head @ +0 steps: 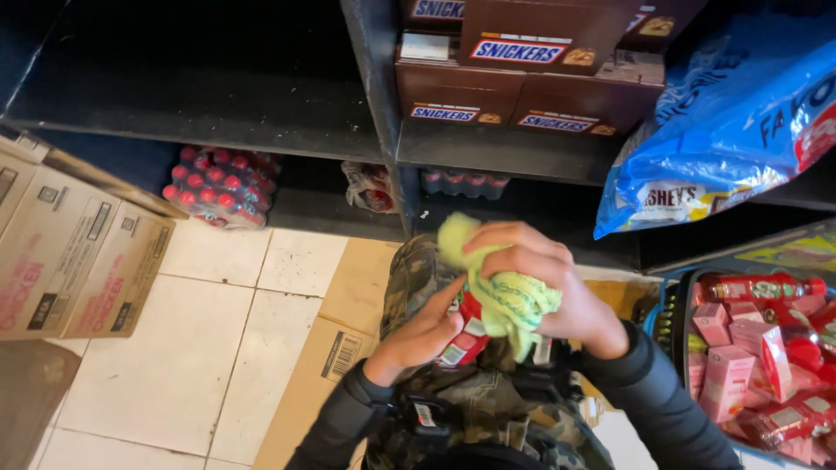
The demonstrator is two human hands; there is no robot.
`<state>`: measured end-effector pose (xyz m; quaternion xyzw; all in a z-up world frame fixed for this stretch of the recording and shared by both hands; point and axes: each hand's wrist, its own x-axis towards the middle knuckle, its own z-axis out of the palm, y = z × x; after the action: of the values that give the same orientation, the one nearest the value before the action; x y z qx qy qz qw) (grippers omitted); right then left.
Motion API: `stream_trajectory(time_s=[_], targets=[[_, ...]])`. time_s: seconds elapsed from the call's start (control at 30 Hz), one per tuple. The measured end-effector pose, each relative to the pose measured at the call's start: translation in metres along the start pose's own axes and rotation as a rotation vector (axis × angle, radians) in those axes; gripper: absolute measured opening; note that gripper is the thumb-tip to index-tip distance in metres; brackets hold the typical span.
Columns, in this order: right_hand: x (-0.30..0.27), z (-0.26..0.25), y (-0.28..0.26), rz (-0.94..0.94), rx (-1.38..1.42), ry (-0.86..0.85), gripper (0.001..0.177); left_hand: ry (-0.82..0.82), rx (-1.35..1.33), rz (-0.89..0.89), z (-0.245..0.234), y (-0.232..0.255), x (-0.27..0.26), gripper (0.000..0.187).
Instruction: The person cleans and stocks various candy boxes, snack bags, and bottles by wiping each item with a cloth, then placing them onto a grocery store shelf.
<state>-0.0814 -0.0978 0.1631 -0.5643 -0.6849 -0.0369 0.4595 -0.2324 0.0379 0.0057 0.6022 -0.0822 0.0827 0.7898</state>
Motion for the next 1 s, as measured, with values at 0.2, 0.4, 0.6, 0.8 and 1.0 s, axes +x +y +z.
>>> stream_trajectory(time_s=[0.2,0.4,0.6,0.8,1.0], targets=[[-0.010,0.006,0.007,0.272,0.638,-0.258,0.028,-0.277,-0.166,-0.225,-0.038,-0.049,-0.027,0.090],[-0.022,0.029,0.004,0.107,0.333,0.090,0.025,-0.100,0.194,-0.065,-0.003,0.008,-0.009,0.077],[-0.049,0.056,0.032,0.256,0.075,0.235,0.021,0.249,0.556,-0.262,0.020,0.048,-0.006,0.063],[-0.027,0.062,0.024,0.312,0.192,0.356,0.015,0.335,0.576,-0.019,0.011,0.015,-0.011,0.060],[-0.025,0.087,0.024,-0.272,-0.154,0.227,0.036,0.340,-0.149,-0.058,-0.009,-0.034,-0.015,0.051]])
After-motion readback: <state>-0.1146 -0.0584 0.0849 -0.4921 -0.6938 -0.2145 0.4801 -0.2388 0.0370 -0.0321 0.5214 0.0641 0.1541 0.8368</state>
